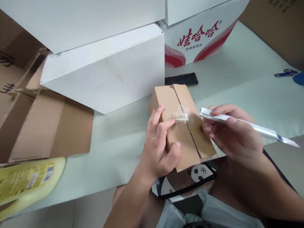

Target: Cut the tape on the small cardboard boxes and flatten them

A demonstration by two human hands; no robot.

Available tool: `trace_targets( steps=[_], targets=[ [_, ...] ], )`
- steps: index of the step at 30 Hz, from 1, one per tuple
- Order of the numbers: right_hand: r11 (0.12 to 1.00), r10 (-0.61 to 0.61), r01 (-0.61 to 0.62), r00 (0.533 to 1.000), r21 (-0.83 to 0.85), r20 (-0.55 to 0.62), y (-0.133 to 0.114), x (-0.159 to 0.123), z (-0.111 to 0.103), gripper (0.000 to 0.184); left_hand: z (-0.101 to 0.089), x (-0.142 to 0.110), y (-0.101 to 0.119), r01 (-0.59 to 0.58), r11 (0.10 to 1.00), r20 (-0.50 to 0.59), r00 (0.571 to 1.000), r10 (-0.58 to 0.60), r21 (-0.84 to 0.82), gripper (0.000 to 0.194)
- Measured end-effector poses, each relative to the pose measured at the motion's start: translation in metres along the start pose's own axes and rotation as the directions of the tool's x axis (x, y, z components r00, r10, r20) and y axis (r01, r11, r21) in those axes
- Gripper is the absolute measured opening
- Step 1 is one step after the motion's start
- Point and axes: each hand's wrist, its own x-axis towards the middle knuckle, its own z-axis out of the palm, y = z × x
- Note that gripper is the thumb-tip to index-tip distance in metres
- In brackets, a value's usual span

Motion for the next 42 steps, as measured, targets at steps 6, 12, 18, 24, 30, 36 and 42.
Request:
trace_targets(
  steps=[6, 12, 18, 24, 30, 36, 42],
  targets=[
    [0.996, -0.089, 0.090, 0.994, 0.007, -0.064, -0.008, 0.001, 0.008, 0.012, 0.002, 0.000, -0.001, 0.002, 1.000, -0.013, 1.000, -0.002, -0.003, 0.043],
    [0.993, -0.056, 0.058, 0.998, 0.098, -0.020, -0.022, -0.008, 0.000, 0.015, 0.003, 0.000, -0.001, 0.010, 1.000, -0.023, 1.000, -0.011, -0.028, 0.042],
    [0.990, -0.034, 0.039, 0.999, 0.135, -0.042, -0.018, -0.008, -0.001, 0.012, 0.001, 0.000, 0.000, 0.008, 1.000, -0.012, 1.000, -0.009, -0.021, 0.043],
    [0.978, -0.210, 0.210, 0.978, 0.013, 0.003, -0.010, -0.010, 0.003, 0.019, 0.002, 0.000, 0.000, -0.001, 1.000, -0.028, 1.000, 0.001, -0.029, 0.042],
    [0.988, -0.157, 0.157, 0.987, -0.012, -0.025, -0.009, 0.000, -0.003, 0.016, 0.003, 0.000, -0.001, -0.015, 1.000, -0.034, 0.999, 0.015, 0.011, 0.042],
    [0.996, -0.030, 0.024, 0.997, -0.090, -0.071, -0.007, -0.004, 0.006, 0.017, 0.005, 0.000, 0.004, -0.029, 1.000, -0.028, 0.999, 0.029, 0.011, 0.043],
    [0.932, 0.015, -0.060, 0.992, -0.357, -0.128, -0.009, -0.016, 0.009, 0.013, 0.007, 0.001, 0.010, -0.039, 0.999, 0.009, 0.999, 0.039, 0.026, 0.046]
  ],
)
